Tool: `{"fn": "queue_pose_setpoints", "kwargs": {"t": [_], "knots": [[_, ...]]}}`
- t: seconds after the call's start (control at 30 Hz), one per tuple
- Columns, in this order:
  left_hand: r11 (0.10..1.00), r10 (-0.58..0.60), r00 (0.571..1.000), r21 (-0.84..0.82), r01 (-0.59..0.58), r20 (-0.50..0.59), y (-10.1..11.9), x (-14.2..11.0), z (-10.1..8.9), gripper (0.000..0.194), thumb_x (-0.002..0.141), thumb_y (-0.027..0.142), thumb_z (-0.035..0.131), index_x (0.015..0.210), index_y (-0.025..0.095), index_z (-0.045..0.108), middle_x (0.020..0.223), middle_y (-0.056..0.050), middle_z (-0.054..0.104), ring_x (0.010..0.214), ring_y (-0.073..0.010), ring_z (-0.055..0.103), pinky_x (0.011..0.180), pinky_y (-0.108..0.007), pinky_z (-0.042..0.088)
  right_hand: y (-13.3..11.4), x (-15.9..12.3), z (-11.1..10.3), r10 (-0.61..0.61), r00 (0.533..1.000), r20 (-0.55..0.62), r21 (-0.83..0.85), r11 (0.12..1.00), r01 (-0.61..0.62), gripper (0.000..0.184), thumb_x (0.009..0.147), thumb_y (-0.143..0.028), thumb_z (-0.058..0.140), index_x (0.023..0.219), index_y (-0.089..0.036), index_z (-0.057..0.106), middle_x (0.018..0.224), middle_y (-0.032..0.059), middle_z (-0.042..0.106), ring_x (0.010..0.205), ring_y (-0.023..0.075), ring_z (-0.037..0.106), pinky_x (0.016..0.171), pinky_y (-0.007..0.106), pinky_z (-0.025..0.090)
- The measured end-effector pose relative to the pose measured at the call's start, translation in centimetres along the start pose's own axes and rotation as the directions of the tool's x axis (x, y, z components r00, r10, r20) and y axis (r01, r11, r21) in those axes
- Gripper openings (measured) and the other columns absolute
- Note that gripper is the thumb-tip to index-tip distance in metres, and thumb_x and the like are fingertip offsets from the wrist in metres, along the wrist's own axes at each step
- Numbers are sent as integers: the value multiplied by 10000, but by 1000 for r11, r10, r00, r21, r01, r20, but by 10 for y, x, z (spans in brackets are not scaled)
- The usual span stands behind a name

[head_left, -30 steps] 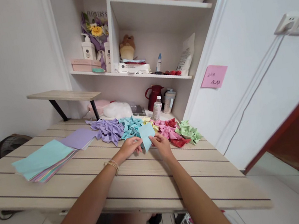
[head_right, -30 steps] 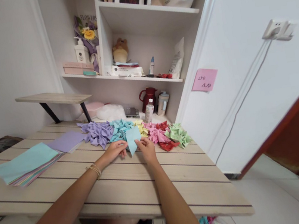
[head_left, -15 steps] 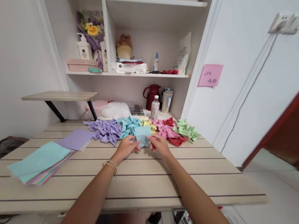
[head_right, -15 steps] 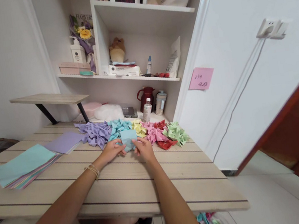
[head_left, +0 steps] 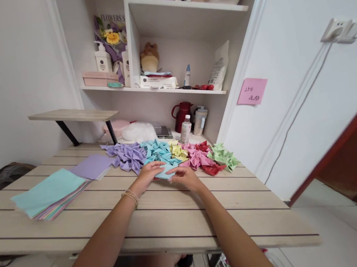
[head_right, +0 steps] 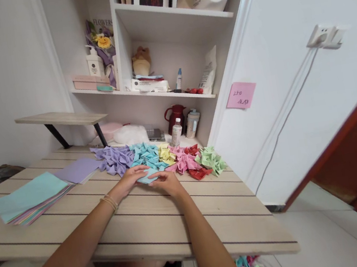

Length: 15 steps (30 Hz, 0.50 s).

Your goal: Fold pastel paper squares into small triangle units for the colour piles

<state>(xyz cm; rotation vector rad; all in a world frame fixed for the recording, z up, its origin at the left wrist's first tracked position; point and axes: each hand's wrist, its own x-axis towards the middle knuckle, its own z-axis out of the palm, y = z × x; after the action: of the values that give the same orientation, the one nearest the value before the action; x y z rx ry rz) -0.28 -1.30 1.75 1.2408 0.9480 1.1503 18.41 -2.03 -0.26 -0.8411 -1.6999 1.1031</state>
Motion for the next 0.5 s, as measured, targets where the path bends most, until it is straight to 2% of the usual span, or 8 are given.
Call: {"fn": "queue_pose_setpoints", "kwargs": {"t": [0.1, 0.27, 0.37, 0.5], "knots": [[999, -15, 998, 30, 13, 65, -1, -1, 1, 437, 640, 262, 758, 1050, 152, 657, 853, -59, 698, 573, -93, 617, 516, -184, 454, -3, 1, 3, -14, 998, -61, -10, 1000, 13, 343, 651, -463, 730, 808, -158, 736, 660, 30, 671, 600, 142, 584, 587, 266, 460], [1000, -9, 992, 23, 6, 125, -2, 0, 3, 449, 659, 222, 735, 1091, 159, 632, 971, -95, 691, 568, -94, 641, 500, -180, 465, -7, 2, 6, 48, 984, -169, 62, 997, -38, 411, 662, -548, 696, 756, -148, 719, 670, 51, 665, 580, 147, 589, 541, 265, 455], [1000, -15, 989, 3, 15, 147, -2, -1, 3, 454, 663, 234, 740, 1097, 159, 631, 969, -92, 689, 566, -89, 636, 510, -183, 469, -6, 1, 5, 97, 986, -137, 124, 989, -80, 408, 652, -542, 712, 773, -152, 720, 663, 43, 655, 599, 144, 599, 547, 254, 447], [999, -23, 990, -27, 28, 142, 1, -3, 2, 486, 643, 273, 774, 1097, 157, 645, 890, -71, 691, 547, -70, 605, 549, -189, 468, -5, 0, 2, 161, 986, -35, 253, 956, -147, 393, 626, -524, 745, 794, -169, 724, 697, 41, 667, 644, 146, 612, 584, 259, 455]]}}
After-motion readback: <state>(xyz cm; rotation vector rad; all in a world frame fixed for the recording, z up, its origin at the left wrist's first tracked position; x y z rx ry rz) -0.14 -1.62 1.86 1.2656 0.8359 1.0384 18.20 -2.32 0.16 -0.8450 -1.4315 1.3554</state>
